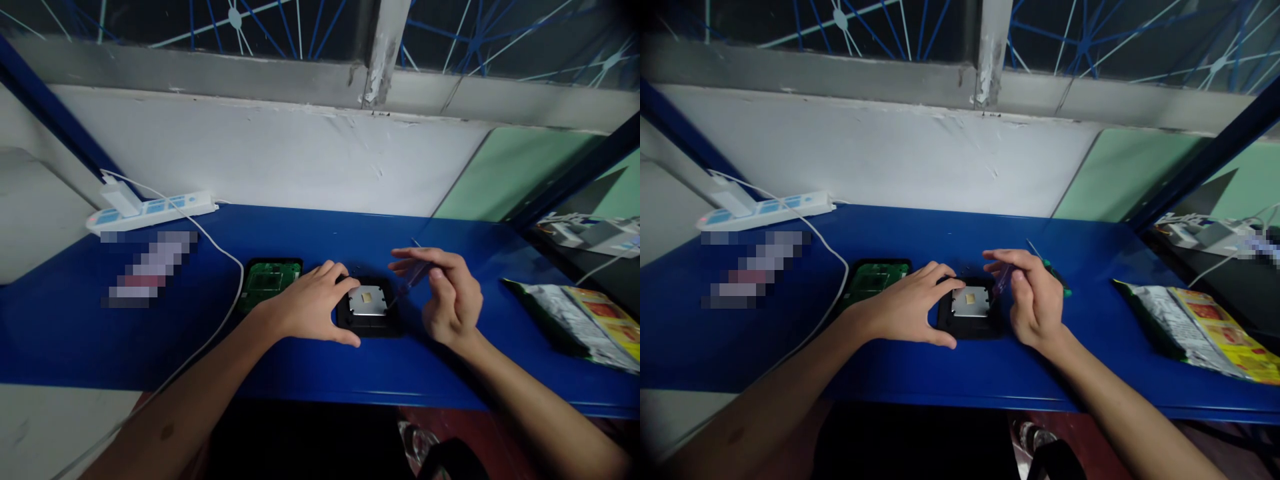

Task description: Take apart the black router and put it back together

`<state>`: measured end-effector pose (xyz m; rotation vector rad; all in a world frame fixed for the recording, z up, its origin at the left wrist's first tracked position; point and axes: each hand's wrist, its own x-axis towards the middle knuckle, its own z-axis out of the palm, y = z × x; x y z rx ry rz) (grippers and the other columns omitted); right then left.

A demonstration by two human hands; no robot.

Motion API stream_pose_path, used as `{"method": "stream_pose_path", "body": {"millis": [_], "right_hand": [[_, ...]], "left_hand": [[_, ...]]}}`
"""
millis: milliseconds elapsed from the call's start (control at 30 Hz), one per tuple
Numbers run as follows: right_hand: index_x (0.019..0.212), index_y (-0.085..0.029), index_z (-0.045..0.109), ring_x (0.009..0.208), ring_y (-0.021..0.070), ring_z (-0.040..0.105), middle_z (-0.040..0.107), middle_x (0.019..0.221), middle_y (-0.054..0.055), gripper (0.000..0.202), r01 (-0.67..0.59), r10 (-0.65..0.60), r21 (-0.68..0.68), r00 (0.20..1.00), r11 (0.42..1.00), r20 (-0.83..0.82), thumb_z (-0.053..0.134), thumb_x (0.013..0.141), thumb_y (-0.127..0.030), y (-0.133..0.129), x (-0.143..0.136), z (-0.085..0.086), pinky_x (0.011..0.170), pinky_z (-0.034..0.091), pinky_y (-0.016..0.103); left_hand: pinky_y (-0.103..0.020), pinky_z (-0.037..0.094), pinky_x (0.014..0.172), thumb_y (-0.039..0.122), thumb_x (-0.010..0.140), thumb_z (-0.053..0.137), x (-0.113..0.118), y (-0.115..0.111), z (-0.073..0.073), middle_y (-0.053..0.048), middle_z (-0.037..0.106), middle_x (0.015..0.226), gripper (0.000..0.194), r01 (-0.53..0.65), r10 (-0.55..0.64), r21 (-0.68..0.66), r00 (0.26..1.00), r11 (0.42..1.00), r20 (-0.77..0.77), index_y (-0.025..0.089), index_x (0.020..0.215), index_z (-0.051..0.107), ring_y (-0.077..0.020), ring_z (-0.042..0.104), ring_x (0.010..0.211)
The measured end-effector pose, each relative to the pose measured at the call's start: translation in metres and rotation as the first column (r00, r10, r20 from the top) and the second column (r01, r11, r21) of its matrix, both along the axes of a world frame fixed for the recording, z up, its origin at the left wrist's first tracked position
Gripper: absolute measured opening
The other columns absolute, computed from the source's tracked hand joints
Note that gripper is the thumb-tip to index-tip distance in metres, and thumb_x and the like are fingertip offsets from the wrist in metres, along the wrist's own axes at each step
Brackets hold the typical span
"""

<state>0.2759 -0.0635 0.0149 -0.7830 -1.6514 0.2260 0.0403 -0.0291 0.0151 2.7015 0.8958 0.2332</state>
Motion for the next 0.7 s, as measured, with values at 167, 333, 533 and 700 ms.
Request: {"method": "stream_pose_path", "body": {"millis": [167,333,533,700], "right_hand": [[0.118,-0.023,0.066,0.077,0.0191,0.066,0.062,0.1,0.008,0.025,0.088,-0.099,0.096,0.988,0.991,0.12,0.057,0.095,-0.027,0.0034,0.0051,-0.0004,0.064,0.056,0.038],[0.124,-0.027,0.064,0.077,0.018,0.066,0.064,0.096,0.005,0.035,0.117,-0.126,0.075,0.984,0.99,0.123,0.056,0.094,-0.013,0.004,0.0031,0.0003,0.068,0.057,0.039],[0.124,-0.027,0.064,0.071,0.0156,0.071,0.066,0.101,0.005,0.035,0.086,-0.092,0.109,0.994,0.99,0.052,0.049,0.097,-0.012,0.0044,0.001,-0.0014,0.067,0.059,0.038],[0.123,-0.026,0.064,0.069,0.0134,0.072,0.062,0.106,0.005,0.034,0.116,-0.111,0.127,0.993,0.985,-0.046,0.047,0.098,-0.012,0.0066,0.0018,-0.0027,0.061,0.061,0.035]], "left_hand": [[-0.044,0.045,0.1,0.074,0.07,0.073,0.0004,0.0003,-0.0014,-0.01,0.051,0.13,0.088,-0.002,0.002,0.022,1.0,1.0,0.0,0.023,0.138,0.049,-0.0315,0.048,0.121],[-0.043,0.045,0.1,0.074,0.07,0.074,0.0002,-0.0002,0.0001,-0.01,0.051,0.13,0.087,-0.003,0.003,0.006,1.0,1.0,0.003,0.024,0.137,0.05,-0.031,0.048,0.122],[-0.044,0.045,0.1,0.074,0.071,0.073,0.0003,-0.0003,0.0006,-0.011,0.051,0.13,0.087,-0.005,0.005,0.013,1.0,1.0,-0.006,0.023,0.138,0.049,-0.0311,0.048,0.122],[-0.044,0.045,0.1,0.073,0.071,0.074,0.0002,-0.0011,0.0016,-0.01,0.05,0.132,0.088,-0.005,0.005,0.008,1.0,1.0,-0.011,0.024,0.138,0.049,-0.031,0.048,0.122]]}}
